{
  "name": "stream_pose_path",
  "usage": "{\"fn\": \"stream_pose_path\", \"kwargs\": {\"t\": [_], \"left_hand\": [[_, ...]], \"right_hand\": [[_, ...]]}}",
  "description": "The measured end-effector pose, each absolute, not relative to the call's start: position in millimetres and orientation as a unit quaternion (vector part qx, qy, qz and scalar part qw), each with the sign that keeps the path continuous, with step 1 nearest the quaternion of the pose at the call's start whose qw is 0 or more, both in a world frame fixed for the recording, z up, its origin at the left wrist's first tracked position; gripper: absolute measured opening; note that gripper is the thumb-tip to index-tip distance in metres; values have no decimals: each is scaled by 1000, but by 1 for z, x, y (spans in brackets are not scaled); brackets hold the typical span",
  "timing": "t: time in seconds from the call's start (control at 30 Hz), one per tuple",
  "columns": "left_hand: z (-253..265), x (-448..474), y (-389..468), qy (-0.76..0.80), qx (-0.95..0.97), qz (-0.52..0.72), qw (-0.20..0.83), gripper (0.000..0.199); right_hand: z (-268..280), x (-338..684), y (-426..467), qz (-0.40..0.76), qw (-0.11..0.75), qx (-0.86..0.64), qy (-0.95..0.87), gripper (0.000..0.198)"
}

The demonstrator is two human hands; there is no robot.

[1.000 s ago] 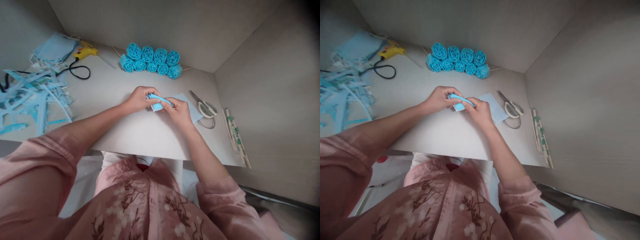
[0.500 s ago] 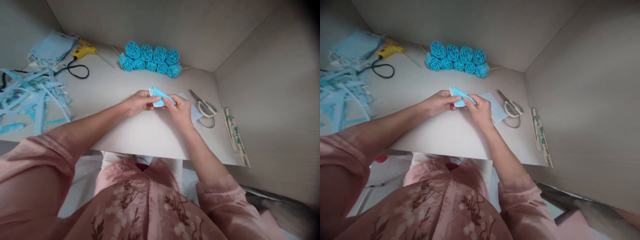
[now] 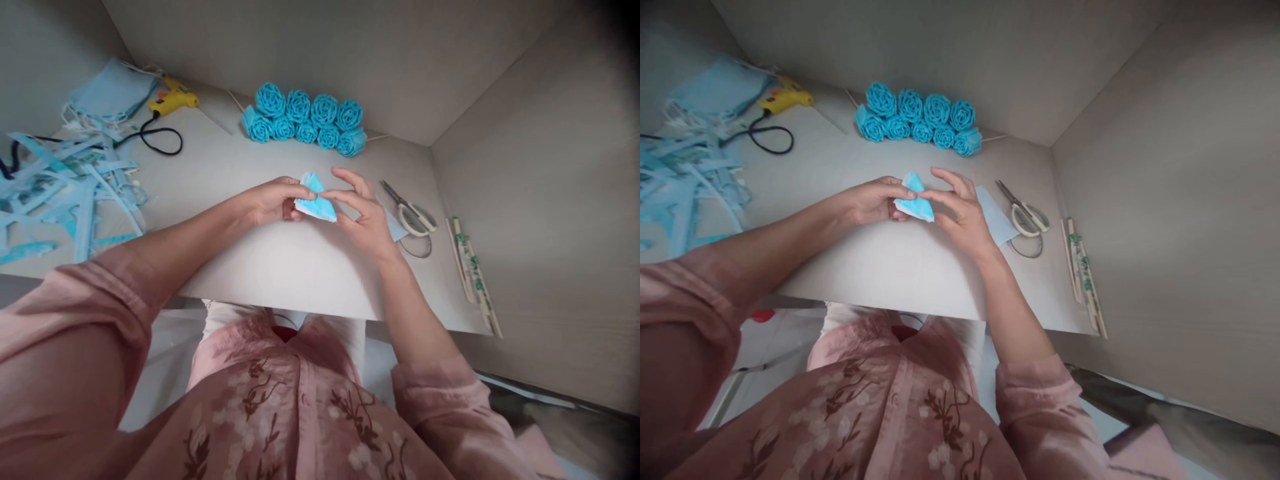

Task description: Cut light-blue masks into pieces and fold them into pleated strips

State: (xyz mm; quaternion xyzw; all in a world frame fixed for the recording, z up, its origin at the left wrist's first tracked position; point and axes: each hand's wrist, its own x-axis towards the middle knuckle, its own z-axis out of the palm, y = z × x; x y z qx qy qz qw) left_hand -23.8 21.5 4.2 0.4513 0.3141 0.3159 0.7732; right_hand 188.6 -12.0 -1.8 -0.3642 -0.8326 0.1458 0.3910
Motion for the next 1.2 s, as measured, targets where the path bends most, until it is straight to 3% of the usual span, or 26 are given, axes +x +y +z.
{"fn": "stream_pose_path", "kwargs": {"t": [0.2,0.63,0.87,1.2], "left_hand": [[-4,-22,21,340,517,299,727,15],[-15,-15,18,317,606,363,632,29],[-15,-5,4,321,696,396,505,24],[-10,-9,2,366,722,412,418,28]], "right_hand": [[-7,186,-10,177,400,-373,-819,11],[-13,179,-10,320,444,-443,-710,32],[-14,174,-11,376,461,-475,-648,31],[-13,168,-14,467,466,-491,-570,33]]}}
